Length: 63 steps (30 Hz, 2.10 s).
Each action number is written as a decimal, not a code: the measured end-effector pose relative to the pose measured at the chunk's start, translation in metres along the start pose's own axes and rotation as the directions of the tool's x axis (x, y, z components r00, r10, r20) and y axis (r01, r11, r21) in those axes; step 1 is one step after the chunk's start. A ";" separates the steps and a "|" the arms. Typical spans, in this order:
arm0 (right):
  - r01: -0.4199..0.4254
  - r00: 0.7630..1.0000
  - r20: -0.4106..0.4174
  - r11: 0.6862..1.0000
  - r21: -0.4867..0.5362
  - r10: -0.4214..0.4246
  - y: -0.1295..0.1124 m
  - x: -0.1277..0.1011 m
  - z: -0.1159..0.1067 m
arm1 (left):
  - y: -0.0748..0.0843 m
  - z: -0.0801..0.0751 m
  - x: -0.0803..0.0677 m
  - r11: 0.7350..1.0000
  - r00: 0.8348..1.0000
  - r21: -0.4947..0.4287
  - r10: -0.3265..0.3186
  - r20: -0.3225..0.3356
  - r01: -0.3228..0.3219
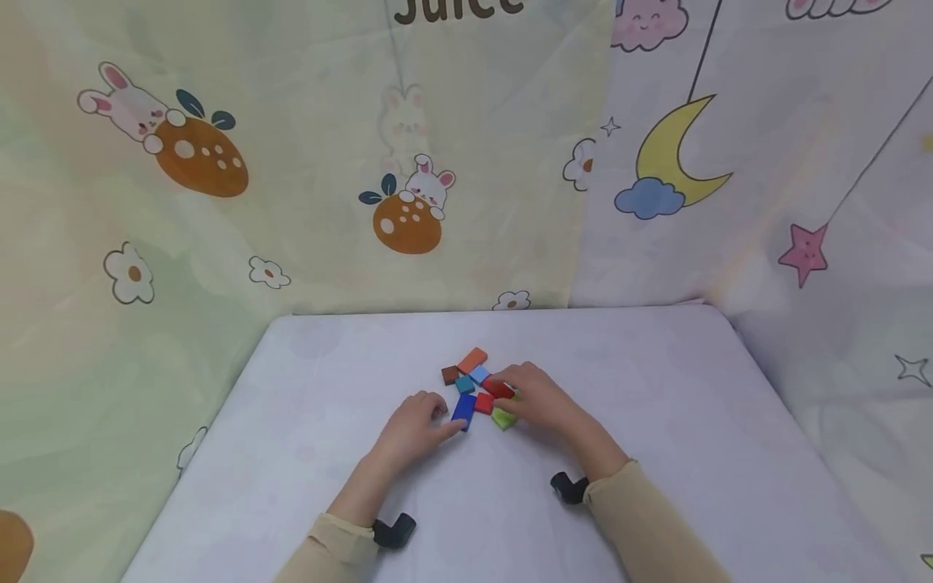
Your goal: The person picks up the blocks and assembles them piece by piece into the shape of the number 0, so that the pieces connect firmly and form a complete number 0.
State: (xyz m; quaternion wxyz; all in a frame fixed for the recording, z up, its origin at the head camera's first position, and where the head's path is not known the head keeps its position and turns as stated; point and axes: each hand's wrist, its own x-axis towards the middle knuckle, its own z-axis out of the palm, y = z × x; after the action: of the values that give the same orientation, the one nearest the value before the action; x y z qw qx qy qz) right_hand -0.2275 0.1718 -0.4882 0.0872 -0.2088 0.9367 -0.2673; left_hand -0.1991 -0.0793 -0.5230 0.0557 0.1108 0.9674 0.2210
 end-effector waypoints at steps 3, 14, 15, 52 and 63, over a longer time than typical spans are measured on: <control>0.016 1.000 0.013 1.000 0.018 -0.016 -0.003 0.011 0.007 | 0.003 0.006 -0.001 1.000 1.000 0.022 -0.012 -0.018 0.012; 0.011 0.999 -0.038 1.000 -0.002 -0.011 -0.003 0.031 0.040 | 0.008 0.017 -0.005 0.983 0.991 0.181 0.041 -0.125 -0.018; 0.004 0.999 -0.044 1.000 -0.006 -0.004 -0.003 0.032 0.042 | 0.008 0.018 -0.005 0.982 0.991 0.190 0.047 -0.126 -0.023; 0.053 0.999 0.006 0.998 -0.031 -0.053 -0.006 -0.047 0.036 | -0.010 0.002 -0.023 0.906 0.905 -0.117 0.417 0.081 -0.407; 0.039 0.999 0.029 0.999 0.028 -0.039 0.000 -0.055 0.044 | -0.011 0.013 -0.021 0.904 0.897 -0.047 0.427 0.114 -0.425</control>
State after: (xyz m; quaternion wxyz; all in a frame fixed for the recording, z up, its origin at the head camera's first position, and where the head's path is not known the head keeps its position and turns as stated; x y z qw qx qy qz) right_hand -0.1658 0.1755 -0.5219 0.0985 -0.2296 0.9274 -0.2785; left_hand -0.1793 -0.0889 -0.5384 0.0659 0.3325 0.9121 0.2306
